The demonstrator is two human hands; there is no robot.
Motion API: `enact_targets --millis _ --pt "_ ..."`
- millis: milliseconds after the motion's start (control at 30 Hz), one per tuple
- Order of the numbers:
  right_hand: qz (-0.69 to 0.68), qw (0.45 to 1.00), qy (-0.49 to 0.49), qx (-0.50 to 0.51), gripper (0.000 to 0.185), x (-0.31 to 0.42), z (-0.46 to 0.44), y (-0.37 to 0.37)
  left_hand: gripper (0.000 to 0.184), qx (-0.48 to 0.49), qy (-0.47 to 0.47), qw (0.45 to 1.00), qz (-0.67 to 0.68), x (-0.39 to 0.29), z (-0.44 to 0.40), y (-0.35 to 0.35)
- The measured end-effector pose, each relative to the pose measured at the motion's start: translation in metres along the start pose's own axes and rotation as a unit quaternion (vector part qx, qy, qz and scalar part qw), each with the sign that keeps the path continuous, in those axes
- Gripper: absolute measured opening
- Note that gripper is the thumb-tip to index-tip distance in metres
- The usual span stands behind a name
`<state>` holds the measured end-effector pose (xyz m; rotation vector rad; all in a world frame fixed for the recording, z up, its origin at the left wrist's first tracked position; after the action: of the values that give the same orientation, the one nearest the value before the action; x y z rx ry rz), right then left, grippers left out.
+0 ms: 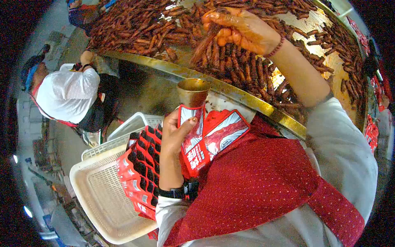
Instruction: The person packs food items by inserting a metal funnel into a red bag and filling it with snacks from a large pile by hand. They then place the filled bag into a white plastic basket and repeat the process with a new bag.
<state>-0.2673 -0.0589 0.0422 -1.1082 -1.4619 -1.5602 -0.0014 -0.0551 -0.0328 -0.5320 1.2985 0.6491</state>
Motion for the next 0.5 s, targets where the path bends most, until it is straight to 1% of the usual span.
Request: enact_targets --millis 33,67,100,133,167,200,233,267,300,333,367,400,433,467,500 --pt "-0.043 0.996 0.041 0.071 0.032 0.003 0.01 0.016 0.025 -0.005 -0.001 1.0 -0.002 -0.002 -0.001 0.001" --pt "-0.048 0.995 0.044 0.08 0.032 0.004 0.021 0.029 0.025 0.011 0.014 1.0 -0.009 -0.004 -0.001 0.004" --pt "0.086 0.99 0.002 0.114 0.034 0.003 0.03 0.045 0.026 0.02 0.029 0.999 -0.018 -0.006 0.001 0.005" --pt "0.213 0.964 -0.044 0.152 0.036 0.002 0.036 0.062 0.025 0.02 0.06 0.997 -0.052 -0.009 0.001 0.004" --pt "0.203 0.969 -0.005 0.142 0.036 -0.001 0.041 0.066 0.026 0.01 0.084 0.992 -0.09 -0.012 0.005 0.001" --pt "0.215 0.963 -0.062 0.151 0.035 0.002 0.045 0.074 0.026 -0.001 0.106 0.99 -0.095 -0.017 0.011 0.0" --pt "0.2 0.966 0.016 0.16 0.035 0.003 0.052 0.071 0.027 -0.018 0.128 0.986 -0.102 -0.022 0.015 0.0" --pt "0.206 0.961 -0.051 0.18 0.04 -0.009 0.053 0.076 0.028 -0.025 0.137 0.986 -0.088 -0.019 0.019 -0.001" --pt "0.275 0.925 0.103 0.243 0.044 -0.008 0.061 0.079 0.029 -0.028 0.148 0.986 -0.073 -0.017 0.022 -0.003" --pt "0.344 0.91 0.072 0.22 0.044 -0.012 0.072 0.11 0.03 -0.044 0.175 0.968 -0.175 -0.019 0.025 -0.005" --pt "0.506 0.814 0.112 0.261 0.038 -0.008 0.071 0.122 0.031 -0.048 0.199 0.94 -0.274 -0.024 0.031 -0.007" --pt "0.558 0.777 -0.016 0.292 0.034 -0.01 0.074 0.12 0.031 -0.062 0.191 0.939 -0.279 -0.035 0.04 -0.009" --pt "0.598 0.725 -0.144 0.311 0.03 -0.009 0.079 0.127 0.032 -0.065 0.196 0.917 -0.342 -0.05 0.05 -0.011" --pt "0.349 0.9 0.09 0.245 0.025 -0.019 0.082 0.134 0.032 -0.062 0.204 0.891 -0.401 -0.058 0.062 -0.014" --pt "0.351 0.899 0.089 0.246 0.025 -0.02 0.084 0.134 0.032 -0.063 0.204 0.891 -0.401 -0.06 0.075 -0.018"
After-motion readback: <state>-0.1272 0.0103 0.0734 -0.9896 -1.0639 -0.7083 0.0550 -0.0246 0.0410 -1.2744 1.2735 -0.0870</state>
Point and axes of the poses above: each hand's wrist, its own z-axis away from the middle knuckle, its own y-axis out of the palm, x = y × z, the point moved 3 cm from there along -z, towards the middle knuckle, and after that the axes turned 12 degrees about -z, right-handed, at the moved point
